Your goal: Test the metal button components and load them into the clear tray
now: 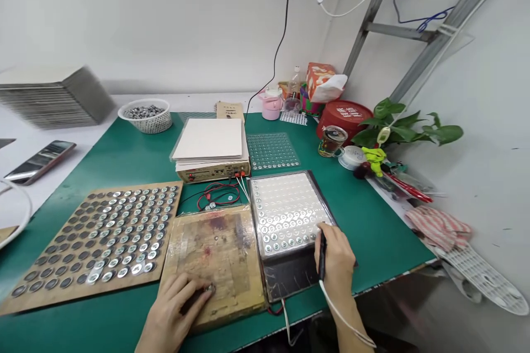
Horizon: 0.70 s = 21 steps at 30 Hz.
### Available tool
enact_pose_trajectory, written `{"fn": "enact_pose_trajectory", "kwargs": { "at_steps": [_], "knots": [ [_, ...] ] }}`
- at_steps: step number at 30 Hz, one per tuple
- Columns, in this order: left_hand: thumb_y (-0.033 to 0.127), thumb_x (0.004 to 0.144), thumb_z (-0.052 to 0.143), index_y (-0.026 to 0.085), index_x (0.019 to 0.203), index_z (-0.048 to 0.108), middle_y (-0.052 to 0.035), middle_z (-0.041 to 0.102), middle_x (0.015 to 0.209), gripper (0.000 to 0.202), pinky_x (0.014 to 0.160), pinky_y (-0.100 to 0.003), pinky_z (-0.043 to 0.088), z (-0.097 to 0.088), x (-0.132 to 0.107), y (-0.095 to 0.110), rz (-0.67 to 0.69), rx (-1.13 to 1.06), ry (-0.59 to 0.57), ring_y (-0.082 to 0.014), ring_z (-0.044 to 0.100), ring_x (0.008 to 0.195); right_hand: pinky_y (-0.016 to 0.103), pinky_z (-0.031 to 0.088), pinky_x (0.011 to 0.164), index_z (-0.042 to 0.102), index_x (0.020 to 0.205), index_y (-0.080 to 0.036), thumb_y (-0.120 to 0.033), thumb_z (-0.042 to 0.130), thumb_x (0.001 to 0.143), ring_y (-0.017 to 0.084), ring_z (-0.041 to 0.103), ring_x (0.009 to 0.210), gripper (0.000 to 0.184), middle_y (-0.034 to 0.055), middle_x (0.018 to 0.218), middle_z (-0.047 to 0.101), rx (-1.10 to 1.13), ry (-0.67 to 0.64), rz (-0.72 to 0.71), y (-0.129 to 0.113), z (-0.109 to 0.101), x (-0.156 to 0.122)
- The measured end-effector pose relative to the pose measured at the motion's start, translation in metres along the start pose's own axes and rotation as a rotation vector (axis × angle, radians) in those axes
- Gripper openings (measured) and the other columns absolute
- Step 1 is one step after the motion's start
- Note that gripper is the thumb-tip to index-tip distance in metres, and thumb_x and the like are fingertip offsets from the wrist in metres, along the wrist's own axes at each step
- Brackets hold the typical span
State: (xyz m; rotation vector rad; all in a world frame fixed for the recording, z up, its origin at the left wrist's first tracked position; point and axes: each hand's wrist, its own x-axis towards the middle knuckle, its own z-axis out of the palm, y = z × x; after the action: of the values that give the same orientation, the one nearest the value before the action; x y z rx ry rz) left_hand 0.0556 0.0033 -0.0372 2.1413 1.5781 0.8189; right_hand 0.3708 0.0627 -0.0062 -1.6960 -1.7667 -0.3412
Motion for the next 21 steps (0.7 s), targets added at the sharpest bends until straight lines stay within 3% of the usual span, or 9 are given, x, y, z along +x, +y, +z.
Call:
{"fn": "enact_pose_trajectory", "kwargs": {
  "at_steps": [3, 10, 12, 15, 17, 19, 21],
  "knots": [
    [0.034, 0.092, 0.052, 0.025, 0.090, 0.066, -0.0040, 0.063, 0.082, 0.017, 0.061, -0.026, 0.051, -0.003, 0.000, 0.001, -0.021, 0.017, -0.036, -0.0187, 0.060, 0.077, 0.030, 0.052, 0.066, 0.065, 0.093, -0.015, -0.025, 0.044, 0.095, 0.023, 0.067, 0.076, 0.023, 0.0086, 0.083, 0.070, -0.057, -0.025, -0.051, 0.016, 0.001, 0.001],
    [0.031, 0.093, 0.051, 0.024, 0.091, 0.065, -0.0045, 0.063, 0.083, 0.016, 0.061, -0.026, 0.050, -0.010, -0.002, 0.008, -0.040, -0.012, -0.044, -0.0186, 0.058, 0.076, 0.030, 0.053, 0.067, 0.069, 0.090, -0.016, -0.034, 0.048, 0.093, 0.023, 0.070, 0.077, 0.028, 0.0083, 0.085, 0.072, -0.001, -0.071, -0.077, 0.020, -0.004, -0.003],
    [0.030, 0.093, 0.050, 0.023, 0.090, 0.065, -0.0046, 0.063, 0.082, 0.017, 0.061, -0.026, 0.050, -0.009, -0.001, 0.010, -0.051, -0.016, -0.026, -0.0185, 0.058, 0.076, 0.033, 0.054, 0.070, 0.070, 0.089, -0.016, -0.036, 0.051, 0.091, 0.025, 0.070, 0.079, 0.028, 0.0092, 0.086, 0.073, 0.026, -0.042, -0.034, 0.017, -0.006, -0.001],
    [0.030, 0.093, 0.049, 0.023, 0.091, 0.065, -0.0045, 0.062, 0.081, 0.017, 0.060, -0.026, 0.049, -0.006, 0.001, 0.010, -0.053, -0.006, -0.005, -0.0182, 0.057, 0.075, 0.034, 0.055, 0.075, 0.067, 0.101, -0.015, -0.033, 0.057, 0.088, 0.024, 0.070, 0.081, 0.024, 0.0104, 0.092, 0.073, 0.273, 0.077, 0.185, -0.010, -0.011, -0.002],
    [0.030, 0.093, 0.049, 0.022, 0.089, 0.065, -0.0044, 0.061, 0.080, 0.018, 0.060, -0.026, 0.048, -0.004, 0.001, 0.010, -0.047, 0.013, 0.007, -0.0181, 0.056, 0.074, 0.030, 0.057, 0.069, 0.066, 0.104, -0.016, -0.029, 0.059, 0.087, 0.021, 0.071, 0.075, 0.023, 0.0084, 0.090, 0.074, 0.583, -0.063, 0.265, -0.043, -0.010, -0.007],
    [0.030, 0.093, 0.050, 0.022, 0.087, 0.065, -0.0042, 0.060, 0.078, 0.018, 0.061, -0.027, 0.047, -0.003, 0.002, 0.009, -0.036, 0.037, 0.015, -0.0180, 0.055, 0.074, 0.023, 0.055, 0.058, 0.069, 0.096, -0.018, -0.026, 0.059, 0.085, 0.017, 0.069, 0.064, 0.017, 0.0048, 0.081, 0.074, 0.851, -0.408, 0.219, -0.079, -0.004, -0.016],
    [0.029, 0.093, 0.050, 0.022, 0.087, 0.065, -0.0039, 0.059, 0.078, 0.018, 0.062, -0.027, 0.047, -0.002, 0.002, 0.010, -0.027, 0.060, 0.021, -0.0179, 0.055, 0.074, 0.020, 0.051, 0.051, 0.072, 0.085, -0.017, -0.023, 0.058, 0.083, 0.015, 0.066, 0.057, 0.015, 0.0027, 0.069, 0.072, 0.962, -0.687, 0.149, -0.110, 0.006, -0.025]
  ]
}}
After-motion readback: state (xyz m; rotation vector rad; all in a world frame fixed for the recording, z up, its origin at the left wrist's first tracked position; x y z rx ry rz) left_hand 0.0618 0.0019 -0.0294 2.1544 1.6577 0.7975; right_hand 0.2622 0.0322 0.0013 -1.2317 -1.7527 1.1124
